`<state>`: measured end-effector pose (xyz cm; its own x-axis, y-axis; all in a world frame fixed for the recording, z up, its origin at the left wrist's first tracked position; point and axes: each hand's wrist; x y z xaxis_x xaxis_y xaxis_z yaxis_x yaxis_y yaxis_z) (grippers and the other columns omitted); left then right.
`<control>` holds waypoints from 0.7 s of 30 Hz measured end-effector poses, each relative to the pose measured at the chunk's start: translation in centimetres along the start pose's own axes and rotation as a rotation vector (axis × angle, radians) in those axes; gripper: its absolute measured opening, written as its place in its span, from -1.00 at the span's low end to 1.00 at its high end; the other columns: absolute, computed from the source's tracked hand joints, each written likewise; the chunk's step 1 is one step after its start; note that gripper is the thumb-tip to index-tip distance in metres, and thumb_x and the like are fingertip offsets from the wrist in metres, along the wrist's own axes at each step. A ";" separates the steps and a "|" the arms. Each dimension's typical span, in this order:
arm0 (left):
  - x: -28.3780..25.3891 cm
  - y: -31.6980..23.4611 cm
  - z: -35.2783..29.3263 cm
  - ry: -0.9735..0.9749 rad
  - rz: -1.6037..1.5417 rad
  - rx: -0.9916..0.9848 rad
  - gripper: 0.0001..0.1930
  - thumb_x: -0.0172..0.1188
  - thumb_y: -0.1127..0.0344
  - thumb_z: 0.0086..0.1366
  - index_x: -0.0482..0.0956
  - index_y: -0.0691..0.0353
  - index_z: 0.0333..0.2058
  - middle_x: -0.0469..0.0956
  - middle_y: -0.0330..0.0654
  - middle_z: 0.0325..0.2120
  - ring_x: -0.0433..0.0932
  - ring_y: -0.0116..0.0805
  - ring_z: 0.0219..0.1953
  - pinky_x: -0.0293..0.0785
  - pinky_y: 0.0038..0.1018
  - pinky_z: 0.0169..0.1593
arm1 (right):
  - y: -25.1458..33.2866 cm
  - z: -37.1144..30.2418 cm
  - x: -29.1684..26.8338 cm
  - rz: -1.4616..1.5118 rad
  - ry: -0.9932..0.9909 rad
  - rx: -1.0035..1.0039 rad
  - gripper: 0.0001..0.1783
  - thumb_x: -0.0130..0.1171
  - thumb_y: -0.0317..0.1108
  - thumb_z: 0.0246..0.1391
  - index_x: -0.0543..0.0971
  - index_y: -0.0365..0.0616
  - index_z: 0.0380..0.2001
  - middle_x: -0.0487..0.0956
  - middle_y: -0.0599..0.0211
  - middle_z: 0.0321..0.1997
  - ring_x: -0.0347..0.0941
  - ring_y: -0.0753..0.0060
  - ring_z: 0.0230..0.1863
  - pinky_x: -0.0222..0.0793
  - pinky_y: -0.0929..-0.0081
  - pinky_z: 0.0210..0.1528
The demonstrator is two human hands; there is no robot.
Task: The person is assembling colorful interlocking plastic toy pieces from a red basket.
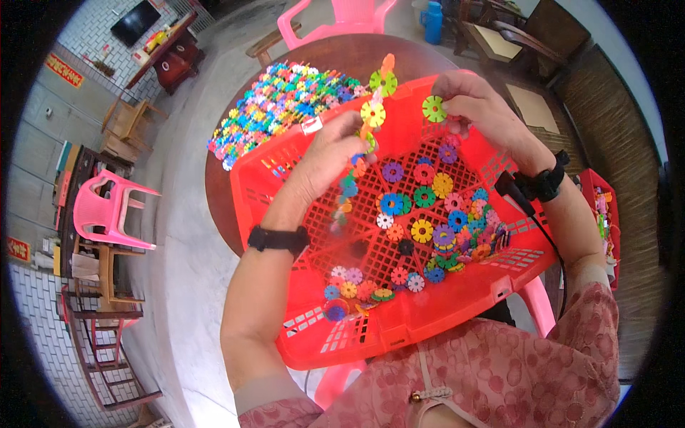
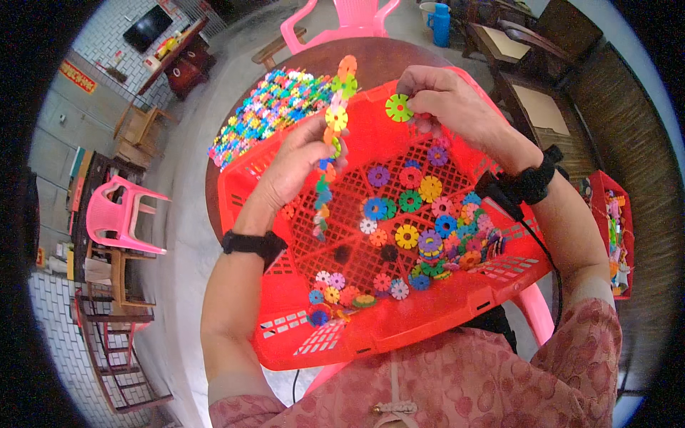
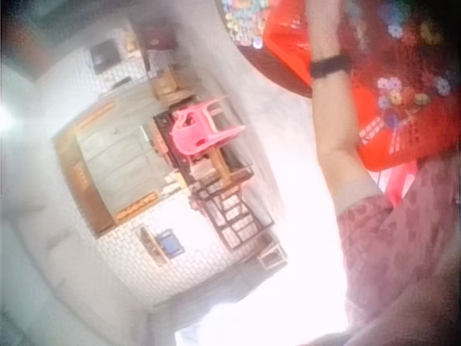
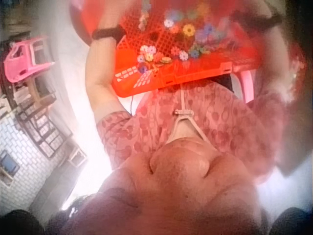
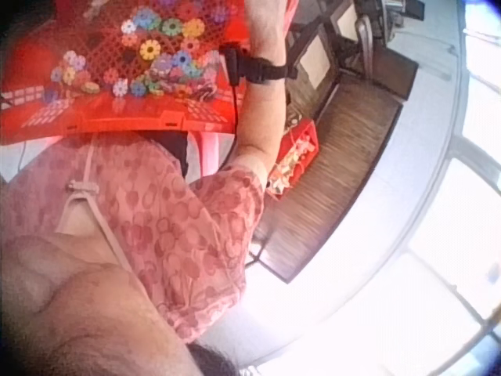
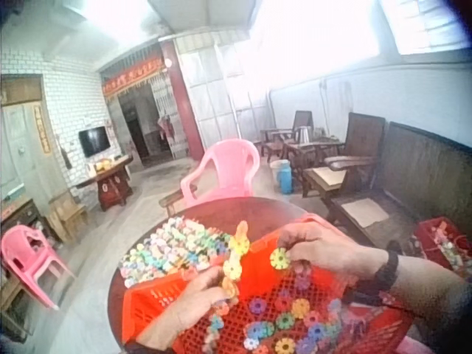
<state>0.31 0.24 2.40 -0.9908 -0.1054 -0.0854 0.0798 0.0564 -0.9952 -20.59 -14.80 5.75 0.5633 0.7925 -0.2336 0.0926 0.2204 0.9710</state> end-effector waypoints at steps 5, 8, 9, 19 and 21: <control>0.7 0.3 0.0 0.124 0.076 -0.004 -0.64 -0.05 0.50 0.14 0.34 0.29 -0.03 0.46 -0.24 -0.38 0.49 -0.43 -0.32 0.42 -0.51 -0.19 | 0.5 0.3 -2.0 -0.070 -0.105 -0.235 -0.90 -0.05 -0.46 0.03 0.47 -0.20 -0.41 0.41 0.52 -0.62 0.34 0.73 -0.62 0.22 0.71 -0.61; 1.9 0.4 -0.1 0.112 0.150 0.016 -0.61 0.01 0.51 0.15 0.32 0.31 0.01 0.45 -0.29 -0.31 0.46 -0.50 -0.32 0.40 -0.55 -0.21 | 0.1 0.0 -2.4 -0.068 -0.121 -0.237 -0.90 -0.04 -0.46 0.04 0.47 -0.21 -0.43 0.41 0.51 -0.64 0.33 0.72 -0.65 0.23 0.70 -0.62; 1.8 0.4 -0.1 0.112 0.155 0.016 -0.61 0.01 0.51 0.15 0.32 0.31 0.01 0.45 -0.29 -0.31 0.46 -0.50 -0.32 0.40 -0.55 -0.21 | -0.1 0.0 -2.4 -0.071 -0.102 -0.224 -0.90 -0.03 -0.45 0.04 0.47 -0.21 -0.43 0.41 0.51 -0.65 0.32 0.72 -0.67 0.23 0.70 -0.62; 3.0 0.9 -0.5 0.220 0.284 0.029 -0.63 -0.03 0.54 0.16 0.34 0.23 -0.01 0.44 -0.29 -0.28 0.44 -0.54 -0.23 0.40 -0.59 -0.20 | 0.6 -1.6 -0.3 -0.090 -0.038 -0.132 -0.80 -0.01 -0.45 0.09 0.49 -0.29 -0.23 0.45 0.45 -0.53 0.41 0.71 -0.56 0.36 0.70 -0.53; 3.1 0.5 -0.6 0.206 0.168 -0.009 -0.68 -0.02 0.51 0.17 0.36 0.24 -0.06 0.43 -0.29 -0.29 0.43 -0.55 -0.28 0.39 -0.58 -0.23 | 0.4 -1.5 -0.6 -0.078 -0.046 -0.126 -0.81 0.00 -0.45 0.08 0.49 -0.28 -0.25 0.46 0.44 -0.53 0.41 0.70 -0.56 0.35 0.70 -0.54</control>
<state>-2.77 0.54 1.70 -0.9653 0.1105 -0.2367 0.2447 0.0652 -0.9674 -22.10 -14.37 6.24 0.5954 0.7442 -0.3026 0.0356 0.3518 0.9354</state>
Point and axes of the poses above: each hand's wrist, its own z-axis towards the middle knuckle, its own x-axis out of the palm, y = z × x
